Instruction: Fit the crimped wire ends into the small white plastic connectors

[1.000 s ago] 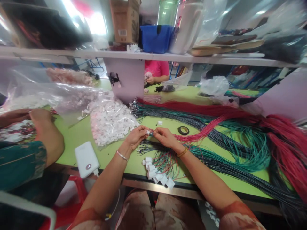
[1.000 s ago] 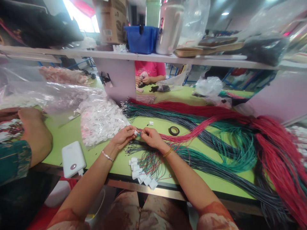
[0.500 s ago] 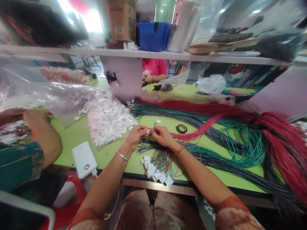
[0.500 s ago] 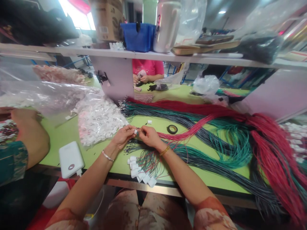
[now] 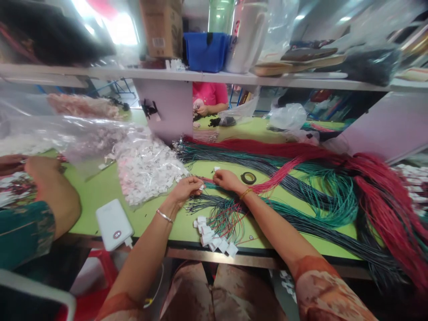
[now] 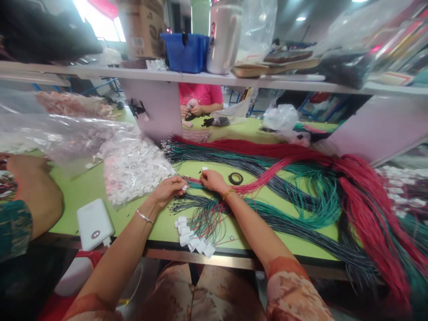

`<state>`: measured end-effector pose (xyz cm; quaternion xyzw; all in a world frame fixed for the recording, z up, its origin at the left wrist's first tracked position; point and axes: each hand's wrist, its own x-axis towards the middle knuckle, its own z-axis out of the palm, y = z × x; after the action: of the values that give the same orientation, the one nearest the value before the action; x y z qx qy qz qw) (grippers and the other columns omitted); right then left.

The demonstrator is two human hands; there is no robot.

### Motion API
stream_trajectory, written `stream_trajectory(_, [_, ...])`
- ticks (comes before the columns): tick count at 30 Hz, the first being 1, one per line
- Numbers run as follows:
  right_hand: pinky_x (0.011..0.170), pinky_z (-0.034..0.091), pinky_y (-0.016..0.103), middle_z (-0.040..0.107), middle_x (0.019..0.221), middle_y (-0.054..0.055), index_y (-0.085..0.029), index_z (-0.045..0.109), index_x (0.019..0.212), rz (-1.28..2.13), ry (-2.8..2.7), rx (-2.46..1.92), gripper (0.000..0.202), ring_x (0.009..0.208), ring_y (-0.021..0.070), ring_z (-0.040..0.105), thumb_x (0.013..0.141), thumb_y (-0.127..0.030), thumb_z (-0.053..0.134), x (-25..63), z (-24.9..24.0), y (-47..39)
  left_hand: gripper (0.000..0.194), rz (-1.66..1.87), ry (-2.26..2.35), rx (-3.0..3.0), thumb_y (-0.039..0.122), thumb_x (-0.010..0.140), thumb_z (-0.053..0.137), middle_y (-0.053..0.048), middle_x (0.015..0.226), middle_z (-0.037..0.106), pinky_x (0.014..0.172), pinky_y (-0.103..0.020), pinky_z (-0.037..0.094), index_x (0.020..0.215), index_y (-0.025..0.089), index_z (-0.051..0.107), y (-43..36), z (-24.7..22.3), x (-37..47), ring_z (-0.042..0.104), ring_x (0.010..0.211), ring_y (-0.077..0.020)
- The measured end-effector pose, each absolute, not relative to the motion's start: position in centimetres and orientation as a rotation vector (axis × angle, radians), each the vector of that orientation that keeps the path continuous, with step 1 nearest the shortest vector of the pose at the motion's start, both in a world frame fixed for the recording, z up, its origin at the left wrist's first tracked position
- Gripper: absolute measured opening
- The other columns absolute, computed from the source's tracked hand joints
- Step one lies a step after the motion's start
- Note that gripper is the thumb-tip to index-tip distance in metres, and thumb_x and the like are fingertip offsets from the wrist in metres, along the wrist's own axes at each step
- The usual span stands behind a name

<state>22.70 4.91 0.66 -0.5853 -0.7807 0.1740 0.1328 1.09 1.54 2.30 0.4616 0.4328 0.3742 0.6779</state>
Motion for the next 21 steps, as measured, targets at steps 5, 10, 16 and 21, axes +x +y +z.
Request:
stream_trajectory(5, [0.061,0.027,0.027,0.068,0.087,0.01,-0.015,0.064,0.087,0.254,-2.353,-1.788,0.021,0.071,0.0168,0.053,0.087,-0.019,0.044,22.4,0.9,4.1,0.028,0.857,0.963,1.025,0.028,0.06,0.082,-0.006,0.075,0.067,0.059,-0.021,0.044,0.074,0.01,0.066,1.5,2.3,1.1,0.056,0.059,-0.0078])
stream_trajectory(10, [0.062,0.027,0.028,0.067,0.087,0.013,-0.012,0.061,0.096,0.044,-2.21,-1.892,0.023,0.073,0.0196,0.054,0.09,-0.023,0.042,22.7,2.5,3.0,0.027,0.926,0.905,0.999,0.029,0.062,0.081,-0.005,0.077,0.067,0.06,-0.021,0.045,0.076,0.011,0.066,1.7,1.8,1.2,0.057,0.062,-0.0083])
stream_trajectory(16, [0.058,0.027,0.025,0.062,0.07,0.004,-0.016,0.059,0.079,0.335,-2.068,-1.534,0.013,0.059,0.0131,0.046,0.083,-0.021,0.048,20.3,5.2,2.7,0.028,0.951,0.859,0.985,0.029,0.062,0.081,-0.005,0.082,0.067,0.061,-0.021,0.045,0.078,0.011,0.066,1.7,1.5,1.3,0.056,0.062,-0.0075])
stream_trajectory(21, [0.056,0.031,0.022,0.059,0.065,0.0,-0.015,0.057,0.072,0.657,-2.022,-1.158,0.01,0.057,0.0097,0.045,0.077,-0.021,0.05,17.9,6.6,3.1,0.03,0.976,0.826,0.927,0.029,0.061,0.082,-0.004,0.078,0.065,0.062,-0.021,0.045,0.079,0.011,0.065,1.8,1.3,1.4,0.057,0.065,-0.0085])
